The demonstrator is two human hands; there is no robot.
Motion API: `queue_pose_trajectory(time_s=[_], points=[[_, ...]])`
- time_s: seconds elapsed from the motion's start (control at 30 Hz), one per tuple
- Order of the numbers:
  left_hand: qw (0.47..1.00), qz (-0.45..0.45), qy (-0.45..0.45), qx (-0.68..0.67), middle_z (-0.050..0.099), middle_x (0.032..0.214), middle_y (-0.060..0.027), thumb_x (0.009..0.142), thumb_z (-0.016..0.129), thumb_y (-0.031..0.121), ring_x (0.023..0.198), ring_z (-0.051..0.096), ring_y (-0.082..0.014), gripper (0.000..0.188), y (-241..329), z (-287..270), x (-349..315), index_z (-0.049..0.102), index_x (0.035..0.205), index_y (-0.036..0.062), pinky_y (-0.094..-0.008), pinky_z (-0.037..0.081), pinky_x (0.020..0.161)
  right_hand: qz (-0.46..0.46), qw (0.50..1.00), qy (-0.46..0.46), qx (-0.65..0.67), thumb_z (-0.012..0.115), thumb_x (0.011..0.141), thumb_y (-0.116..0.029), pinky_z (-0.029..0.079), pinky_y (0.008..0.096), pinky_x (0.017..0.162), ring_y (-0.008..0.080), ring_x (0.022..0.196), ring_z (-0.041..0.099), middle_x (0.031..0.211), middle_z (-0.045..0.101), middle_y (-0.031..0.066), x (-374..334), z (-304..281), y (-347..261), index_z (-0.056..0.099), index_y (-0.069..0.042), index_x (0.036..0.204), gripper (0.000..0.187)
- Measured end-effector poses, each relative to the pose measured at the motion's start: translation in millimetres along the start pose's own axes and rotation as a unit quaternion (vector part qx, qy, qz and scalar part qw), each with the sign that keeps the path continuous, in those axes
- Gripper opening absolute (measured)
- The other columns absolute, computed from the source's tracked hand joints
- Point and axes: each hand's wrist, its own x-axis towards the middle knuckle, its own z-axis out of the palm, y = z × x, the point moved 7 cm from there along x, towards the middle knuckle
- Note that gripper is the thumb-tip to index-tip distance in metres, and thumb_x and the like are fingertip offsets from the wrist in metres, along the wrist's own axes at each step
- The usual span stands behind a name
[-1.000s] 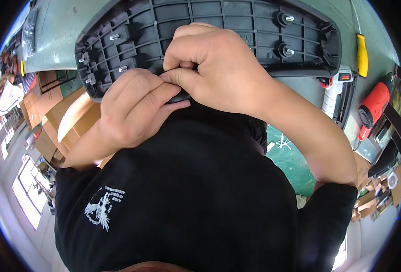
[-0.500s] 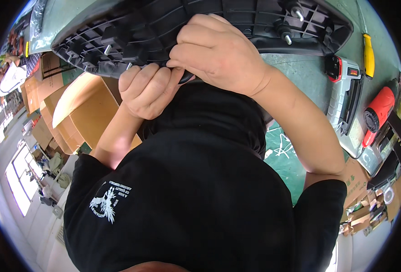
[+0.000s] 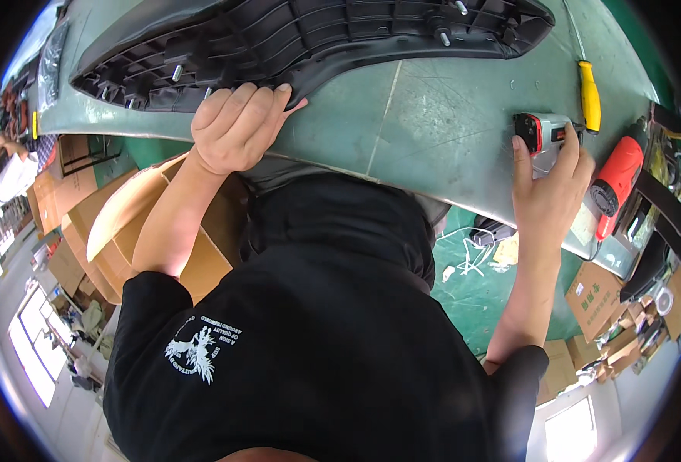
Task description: Upholstering a plastic seat base by stretching a black synthetic cover over the frame and securing it with a pneumatic staple gun.
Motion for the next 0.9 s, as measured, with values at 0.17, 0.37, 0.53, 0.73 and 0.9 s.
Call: queue_pose_trajectory(time_s=[0.17,0.37,0.53,0.73,0.9], points=[[1.0,-0.004,0.001,0.007,0.066,0.092,-0.0009,0.082,0.078,0.008,0.082,0.066,-0.0157,0.011,-1.5,-1.0,-1.9,0.076,0.092,0.0036,-0.0287,0.047,0.074,0.152,0.979,-0.132,-0.041,0.089,0.086,-0.038,0.052,0.0495,0.098,0.0411,0.116,0.064,0.12,0.065,0.0251,-3.4,-0.1,28.3,0.052,0.004,0.147,0.082],[1.0,-0.014,0.023,-0.006,0.066,0.093,-0.0009,0.083,0.077,0.008,0.085,0.066,-0.0157,0.01,-4.7,-2.5,-6.2,0.075,0.091,0.0035,-0.0292,0.049,0.076,0.069,0.982,-0.174,-0.029,0.072,0.096,-0.021,0.056,0.0423,0.082,0.0329,0.09,0.068,0.105,0.069,0.0203,-13.1,14.0,36.8,0.057,0.007,0.137,0.051],[0.999,-0.023,0.043,-0.004,0.065,0.092,-0.0013,0.083,0.077,0.005,0.086,0.065,-0.0164,0.006,-3.2,-1.7,-10.6,0.074,0.087,0.0031,-0.0302,0.052,0.08,0.395,0.786,-0.278,0.386,0.066,0.094,-0.009,0.047,0.0278,0.058,0.0094,0.062,0.056,0.082,0.067,0.0048,-6.7,-16.1,14.2,0.067,0.003,0.115,0.024],[0.997,-0.028,0.065,-0.011,0.064,0.089,-0.0018,0.082,0.077,0.003,0.086,0.065,-0.0165,0.004,-2.9,-2.7,-12.3,0.072,0.083,0.0031,-0.03,0.052,0.081,0.274,0.707,-0.414,0.503,0.06,0.093,-0.005,0.052,0.0299,0.06,0.0149,0.062,0.063,0.106,0.076,0.0235,13.2,-18.7,-111.7,0.063,0.009,0.126,0.036],[0.997,-0.041,0.059,-0.02,0.064,0.088,-0.0018,0.08,0.075,0.004,0.086,0.065,-0.0167,0.005,-4.0,-2.3,-11.8,0.072,0.083,0.0031,-0.0297,0.052,0.081,0.254,0.727,-0.421,0.48,0.063,0.09,0.001,0.055,0.0317,0.057,0.0159,0.061,0.067,0.089,0.075,0.0139,45.9,-1.9,-149.3,0.067,0.005,0.117,0.027]])
